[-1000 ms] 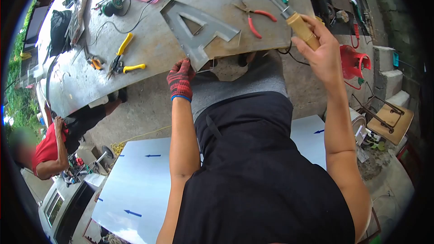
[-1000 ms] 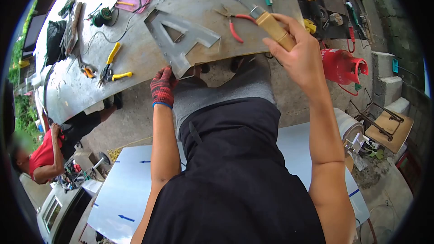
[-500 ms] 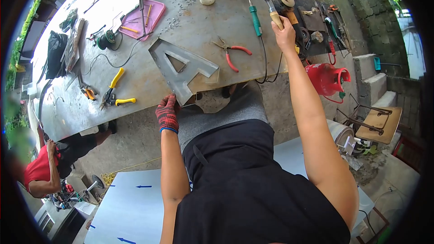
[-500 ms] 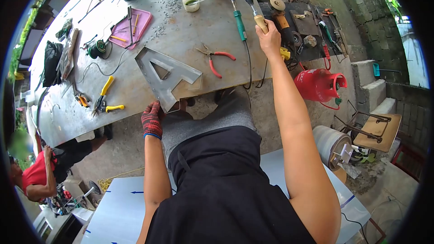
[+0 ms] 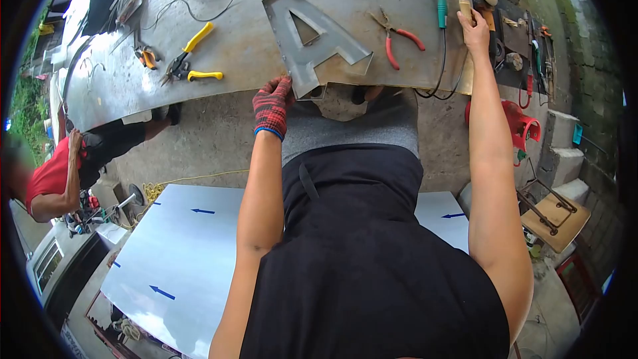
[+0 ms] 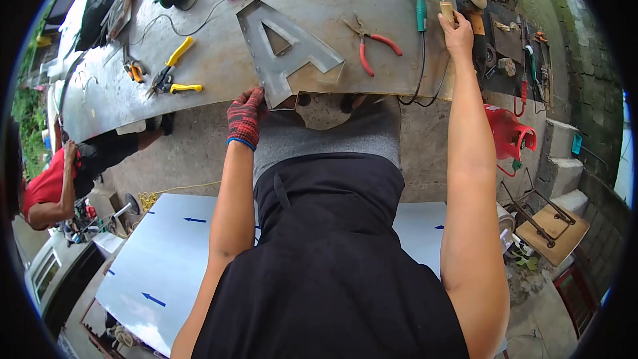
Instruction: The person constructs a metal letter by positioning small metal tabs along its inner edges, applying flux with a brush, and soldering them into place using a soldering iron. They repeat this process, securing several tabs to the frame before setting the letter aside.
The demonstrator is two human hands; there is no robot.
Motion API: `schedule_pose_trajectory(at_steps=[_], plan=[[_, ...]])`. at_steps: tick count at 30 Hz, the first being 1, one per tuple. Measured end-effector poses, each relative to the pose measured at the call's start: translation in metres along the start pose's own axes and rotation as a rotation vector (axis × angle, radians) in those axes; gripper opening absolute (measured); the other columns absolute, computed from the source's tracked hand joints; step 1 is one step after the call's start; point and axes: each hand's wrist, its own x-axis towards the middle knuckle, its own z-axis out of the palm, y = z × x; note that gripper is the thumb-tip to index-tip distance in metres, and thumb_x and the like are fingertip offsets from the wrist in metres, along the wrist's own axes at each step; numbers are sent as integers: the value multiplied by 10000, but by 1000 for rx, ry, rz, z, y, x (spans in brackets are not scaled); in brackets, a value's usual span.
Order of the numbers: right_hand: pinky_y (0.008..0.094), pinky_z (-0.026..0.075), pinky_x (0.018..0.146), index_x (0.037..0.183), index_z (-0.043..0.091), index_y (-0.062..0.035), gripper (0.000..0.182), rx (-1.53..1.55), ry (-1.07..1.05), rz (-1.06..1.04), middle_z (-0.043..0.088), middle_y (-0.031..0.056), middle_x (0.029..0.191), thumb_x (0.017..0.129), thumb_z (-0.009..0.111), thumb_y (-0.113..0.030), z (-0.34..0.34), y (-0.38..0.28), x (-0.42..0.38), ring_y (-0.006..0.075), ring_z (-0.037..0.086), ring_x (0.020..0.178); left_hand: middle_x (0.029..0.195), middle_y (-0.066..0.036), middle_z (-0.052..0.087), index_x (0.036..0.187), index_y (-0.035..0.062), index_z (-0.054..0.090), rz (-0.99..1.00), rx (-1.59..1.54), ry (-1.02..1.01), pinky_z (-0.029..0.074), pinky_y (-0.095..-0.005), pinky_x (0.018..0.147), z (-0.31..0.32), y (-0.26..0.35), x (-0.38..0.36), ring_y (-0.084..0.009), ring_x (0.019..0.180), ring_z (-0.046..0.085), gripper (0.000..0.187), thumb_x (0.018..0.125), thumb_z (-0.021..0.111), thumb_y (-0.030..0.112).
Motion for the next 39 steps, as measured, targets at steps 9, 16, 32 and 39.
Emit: schedule_pose_trajectory(at_steps=[9, 16, 32, 39], plan=[[349, 525, 895, 1298, 692, -16, 585, 120, -60, -38, 759, 150, 1081, 884, 805, -414, -13, -13, -4, 237, 715, 969, 908, -23, 732, 1086, 91, 744, 3, 42, -2, 562, -283, 673, 3, 4, -5, -120, 729, 643, 251, 933, 783, 287], [345, 506, 963, 1356, 636, 11, 644, 81, -28, -17, 723, 179, 1194, 867, 829, -361, -8, -9, -1, 244, 690, 1079, 901, -29, 730, 1094, 73, 743, 14, 52, 2, 568, -297, 692, 4, 5, -5, -120, 740, 649, 261, 937, 775, 278], [431, 505, 974, 1333, 625, -74, 508, 93, 89, -129, 662, 177, 1200, 868, 775, -215, 1, -7, -8, 356, 636, 1125, 953, -45, 745, 1073, 51, 743, 6, -25, 32, 566, -286, 670, 3, 0, -1, -137, 769, 667, 258, 911, 813, 239], [421, 512, 979, 1312, 635, -34, 594, 35, 38, 31, 690, 177, 1211, 833, 834, -322, -3, -17, -9, 339, 663, 1134, 907, -33, 738, 1061, 54, 743, 8, -5, 23, 536, -280, 641, 3, 2, -5, -128, 716, 642, 250, 911, 812, 242]])
